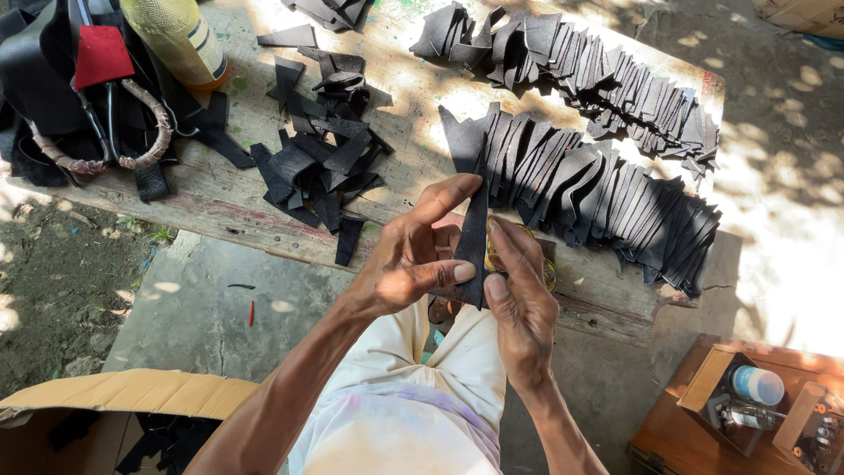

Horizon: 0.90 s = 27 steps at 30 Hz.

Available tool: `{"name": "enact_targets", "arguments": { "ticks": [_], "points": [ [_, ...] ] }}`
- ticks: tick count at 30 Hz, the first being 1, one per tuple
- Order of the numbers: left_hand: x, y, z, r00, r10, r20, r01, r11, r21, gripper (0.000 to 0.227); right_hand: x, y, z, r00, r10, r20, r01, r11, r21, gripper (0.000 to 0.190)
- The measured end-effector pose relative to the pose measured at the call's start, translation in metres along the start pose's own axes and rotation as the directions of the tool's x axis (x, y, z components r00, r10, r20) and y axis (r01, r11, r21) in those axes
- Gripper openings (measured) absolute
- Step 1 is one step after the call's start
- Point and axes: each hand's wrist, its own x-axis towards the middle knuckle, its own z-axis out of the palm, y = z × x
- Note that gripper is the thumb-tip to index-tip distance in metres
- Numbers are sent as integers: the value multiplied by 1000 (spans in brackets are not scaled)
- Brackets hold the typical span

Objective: The person applies adhesive from a small container to black leather strips using a small stick and then presses the strips onto larger leather pieces on a wooden work surface.

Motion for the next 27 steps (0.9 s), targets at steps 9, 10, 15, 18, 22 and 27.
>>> {"name": "enact_targets", "arguments": {
  "ticks": [9, 10, 15, 18, 22, 27],
  "points": [
    [-1, -2, 5, 999, -20, 30, 22, 999, -42, 91, 4, 0, -3, 1000, 28, -15, -29, 998, -52, 48],
    [-1, -2, 6, 999, -11, 30, 12, 1000, -6, 91, 7, 3, -3, 999, 43, -20, -42, 999, 28, 47],
    [-1, -3, 7, 999, 24, 29, -26, 997, 66, 90, 9, 7, 2, 997, 83, 4, -82, 972, 219, 47],
    [0, -4, 3, 998, 45, 38, -45, 999, 6, 89, 1, 2, 4, 995, 104, 7, -104, 974, 203, 49],
    [2, -4, -2, 999, 44, -26, -40, 989, 140, 92, -10, -5, 4, 998, 54, -28, -57, 990, -130, 50],
    [4, -3, -3, 997, 57, -51, -50, 992, 119, 94, -13, -10, 3, 996, -84, -24, 69, 924, -376, 47]
  ]
}}
